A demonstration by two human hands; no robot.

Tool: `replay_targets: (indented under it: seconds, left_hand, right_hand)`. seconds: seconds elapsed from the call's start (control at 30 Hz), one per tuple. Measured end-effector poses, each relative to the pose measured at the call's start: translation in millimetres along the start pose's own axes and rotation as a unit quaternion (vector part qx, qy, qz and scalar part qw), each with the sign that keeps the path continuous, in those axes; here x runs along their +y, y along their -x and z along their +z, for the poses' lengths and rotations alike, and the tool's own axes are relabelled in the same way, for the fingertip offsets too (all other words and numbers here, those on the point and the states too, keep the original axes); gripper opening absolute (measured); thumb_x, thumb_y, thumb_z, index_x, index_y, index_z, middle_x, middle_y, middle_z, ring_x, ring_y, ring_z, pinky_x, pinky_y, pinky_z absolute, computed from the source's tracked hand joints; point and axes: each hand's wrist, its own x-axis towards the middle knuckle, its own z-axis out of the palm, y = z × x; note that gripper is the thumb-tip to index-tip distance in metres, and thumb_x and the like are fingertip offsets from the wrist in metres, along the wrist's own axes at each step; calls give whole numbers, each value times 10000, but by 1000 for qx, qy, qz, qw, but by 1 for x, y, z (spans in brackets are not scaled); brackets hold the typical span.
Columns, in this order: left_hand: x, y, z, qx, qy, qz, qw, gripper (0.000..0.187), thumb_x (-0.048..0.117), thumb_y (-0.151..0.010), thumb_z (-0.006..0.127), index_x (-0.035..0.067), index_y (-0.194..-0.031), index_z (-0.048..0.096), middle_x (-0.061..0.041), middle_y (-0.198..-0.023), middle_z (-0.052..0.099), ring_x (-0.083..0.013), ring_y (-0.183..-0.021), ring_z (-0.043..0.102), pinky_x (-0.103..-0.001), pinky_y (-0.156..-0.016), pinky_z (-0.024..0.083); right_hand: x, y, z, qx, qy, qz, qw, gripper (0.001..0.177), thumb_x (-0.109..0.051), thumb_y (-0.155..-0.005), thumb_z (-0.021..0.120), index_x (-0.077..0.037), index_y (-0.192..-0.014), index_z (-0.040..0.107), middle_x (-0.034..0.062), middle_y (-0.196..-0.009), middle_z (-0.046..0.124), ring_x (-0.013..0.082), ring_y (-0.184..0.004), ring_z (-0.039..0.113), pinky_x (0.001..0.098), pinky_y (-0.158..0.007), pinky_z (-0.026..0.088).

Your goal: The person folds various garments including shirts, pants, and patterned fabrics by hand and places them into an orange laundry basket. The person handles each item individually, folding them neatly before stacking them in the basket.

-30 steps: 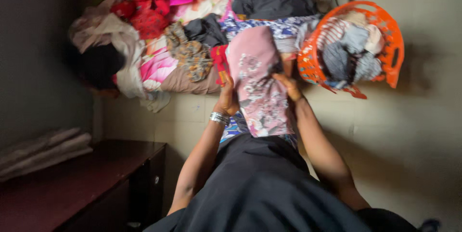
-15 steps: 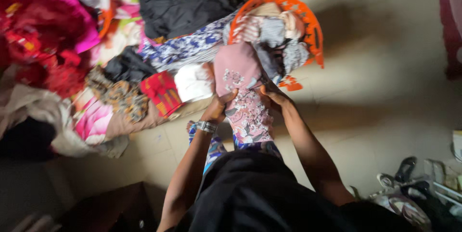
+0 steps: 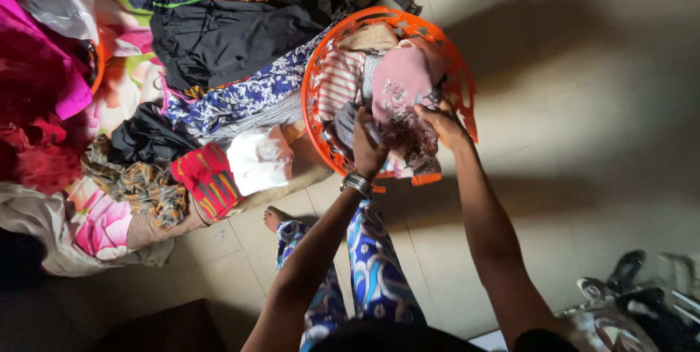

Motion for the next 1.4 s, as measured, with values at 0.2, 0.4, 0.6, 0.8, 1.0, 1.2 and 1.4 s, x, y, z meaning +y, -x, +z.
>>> replay_targets:
  seconds: [0.2, 0.4, 0.6, 0.8, 1.0, 1.2, 1.4]
  left_hand:
    - [17, -63, 14, -136, -470, 9, 872, 1238, 385, -587, 917, 224, -1581, 197, -188, -1681, 79, -428, -1557, 69, -661, -1237, 159]
    - [-28, -107, 24, -184, -538, 77, 819, 1178, 479, -692, 862, 375, -1620, 144, -123, -1713, -56, -425, -1579, -40, -813, -1139, 130]
    - [-61, -117, 29, -156, -496, 57, 852, 888, 568, -820, 734, 414, -1548, 249, -95, -1684, 13, -401, -1554, -32, -897, -1049, 97]
    - [-68, -124, 28, -173, -501, 55, 846, 770, 338, -898, 702, 425, -1566, 330, -98, -1712, 58, -426, -1563, 19, -882, -1040, 125]
    - [-109, -134, 28, -177, -468, 127, 856, 891, 80, -826, 640, 390, -1611, 355, -178, -1743, 96, -527, -1590, 103, -668, -1228, 217]
    - [-110, -131, 27, -81, -418, 242, 872, 809, 243, -864, 688, 300, -1590, 337, -231, -1697, 107, -573, -1545, 104, -710, -1263, 158]
    - [-47, -117, 11, -172, -423, 48, 888, 724, 362, -837, 684, 317, -1510, 420, -133, -1654, 199, -442, -1536, 160, -711, -1116, 234]
  right_hand:
    - [19, -77, 4, -18, 73, -27, 997, 550, -354, -933, 748, -121, -1372, 511, 135, -1278, 601, 367, -1101, 565, 523, -910, 426]
    - [5, -20, 66, 238, 464, -337, 784, 672, -524, -957, 677, -172, -1485, 458, 126, -1433, 572, 368, -1318, 551, 520, -1143, 407]
    - [50, 35, 106, 270, 556, -199, 761, 671, -400, -996, 630, -127, -1573, 424, 271, -1674, 190, 528, -1508, 193, 631, -1213, 152]
    - [105, -18, 78, 251, 545, -205, 774, 713, -313, -982, 614, -59, -1594, 352, 268, -1675, 211, 527, -1527, 188, 638, -1245, 165]
    - [143, -39, 54, 265, 620, -215, 706, 560, -215, -1113, 513, -89, -1630, 338, 221, -1717, 240, 488, -1574, 242, 593, -1294, 236]
    - [150, -33, 36, 228, 623, -215, 717, 590, -204, -1091, 508, -127, -1648, 331, 220, -1726, 192, 493, -1581, 200, 627, -1277, 172]
    - [98, -9, 49, 227, 625, -183, 724, 729, -309, -1059, 641, -88, -1670, 312, 183, -1740, 171, 479, -1591, 130, 681, -1238, 106]
